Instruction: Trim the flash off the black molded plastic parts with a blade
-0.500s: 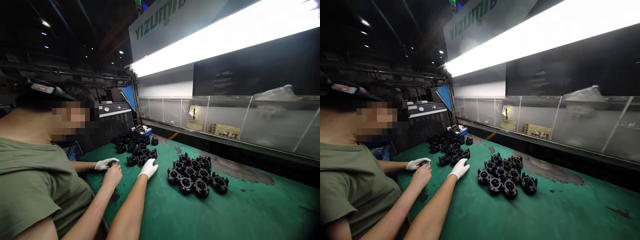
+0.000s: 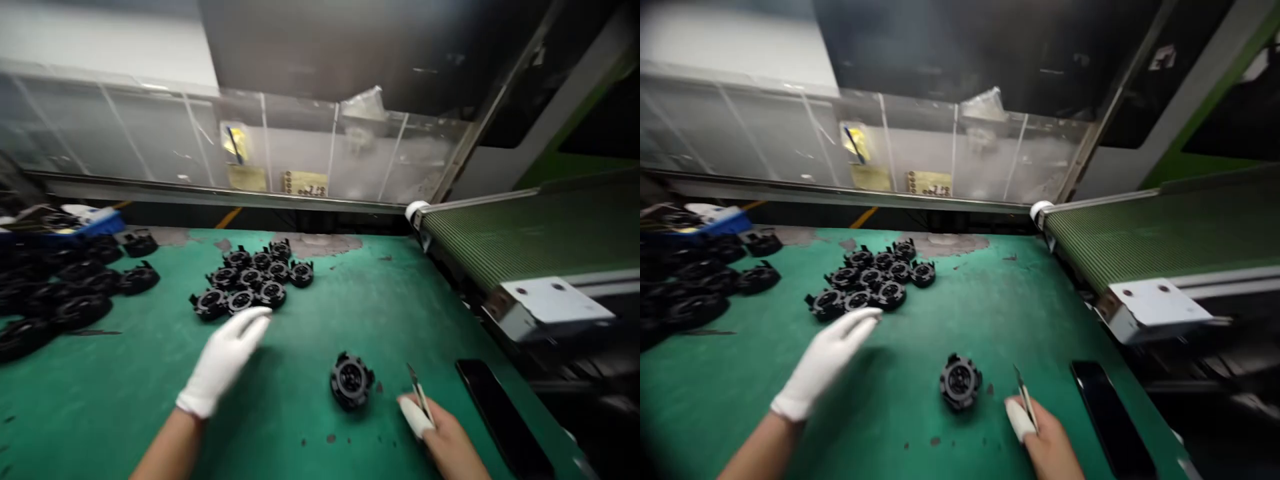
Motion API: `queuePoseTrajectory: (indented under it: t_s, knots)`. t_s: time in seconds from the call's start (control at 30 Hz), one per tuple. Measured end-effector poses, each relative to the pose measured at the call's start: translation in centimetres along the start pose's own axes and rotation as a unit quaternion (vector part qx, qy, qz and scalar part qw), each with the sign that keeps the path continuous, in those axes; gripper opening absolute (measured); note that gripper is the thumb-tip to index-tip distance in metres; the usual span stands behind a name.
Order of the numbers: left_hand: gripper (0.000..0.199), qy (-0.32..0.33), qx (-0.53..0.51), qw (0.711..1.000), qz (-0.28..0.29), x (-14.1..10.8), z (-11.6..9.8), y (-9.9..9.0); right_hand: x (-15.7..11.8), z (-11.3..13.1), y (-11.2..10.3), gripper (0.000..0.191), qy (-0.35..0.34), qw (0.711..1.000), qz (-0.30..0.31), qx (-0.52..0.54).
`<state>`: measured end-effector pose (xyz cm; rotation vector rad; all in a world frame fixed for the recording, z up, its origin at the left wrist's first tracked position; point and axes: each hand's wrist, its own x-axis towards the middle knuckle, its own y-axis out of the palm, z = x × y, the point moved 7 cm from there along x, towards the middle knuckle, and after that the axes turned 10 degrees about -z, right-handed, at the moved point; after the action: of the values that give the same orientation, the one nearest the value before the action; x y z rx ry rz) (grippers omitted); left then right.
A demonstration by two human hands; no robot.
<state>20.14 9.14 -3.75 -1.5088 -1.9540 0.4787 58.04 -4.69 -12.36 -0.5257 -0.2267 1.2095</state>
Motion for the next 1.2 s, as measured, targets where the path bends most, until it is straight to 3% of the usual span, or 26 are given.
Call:
queuePoseTrajectory:
  t_s: [0.07,0.13,0.2,0.27,0.37,0.43,0.53,0.63,0.83,1.03,1.1,1.2]
  knots:
    - [0.063,0.042,-0.025,0.993,0.106,-5.1,-3.4,5.7,0.9,-0.4,0.8,0.043,-0.005,1.000,0.012,0.010]
    - [0.098,0.065,-0.030,0.985,0.159,-9.1,-6.0,10.0,1.3,0.1,1.5,0.046,-0.021,0.999,0.024,0.018]
    - [0.105,0.065,-0.028,0.984,0.163,-11.0,-7.4,12.8,1.2,0.9,2.0,0.047,-0.038,0.998,0.040,0.022]
    - [0.098,0.061,-0.022,0.986,0.150,-11.5,-7.9,14.3,0.8,1.7,1.9,0.050,-0.053,0.996,0.066,0.020]
    - [0.090,0.058,-0.012,0.987,0.148,-12.7,-7.8,14.1,-0.5,2.3,0.5,0.045,-0.075,0.991,0.113,0.012]
    - [0.091,0.052,-0.005,0.984,0.168,-14.7,-7.4,13.3,-2.0,2.2,-1.0,0.035,-0.084,0.985,0.149,0.007]
    - [0.089,0.047,0.014,0.983,0.176,-18.4,-6.9,11.8,-4.7,2.3,-2.8,0.040,-0.132,0.966,0.219,-0.039]
    - [0.083,0.062,0.036,0.986,0.148,-20.4,-6.8,11.2,-6.7,2.6,-3.5,0.042,-0.201,0.935,0.265,-0.123]
    - [0.083,0.104,0.040,0.985,0.129,-20.3,-7.2,11.6,-6.6,3.7,-3.4,0.044,-0.301,0.885,0.237,-0.265]
    - [0.084,0.100,0.032,0.986,0.130,-20.2,-7.3,11.5,-6.0,4.8,-2.9,0.046,-0.341,0.843,0.208,-0.359]
    - [0.084,0.099,0.032,0.986,0.132,-20.3,-7.3,11.5,-4.8,4.5,-3.3,0.047,-0.346,0.830,0.185,-0.396]
    - [0.083,0.087,0.035,0.986,0.136,-20.4,-7.1,11.6,-1.1,2.8,-5.6,0.046,-0.295,0.817,0.099,-0.486]
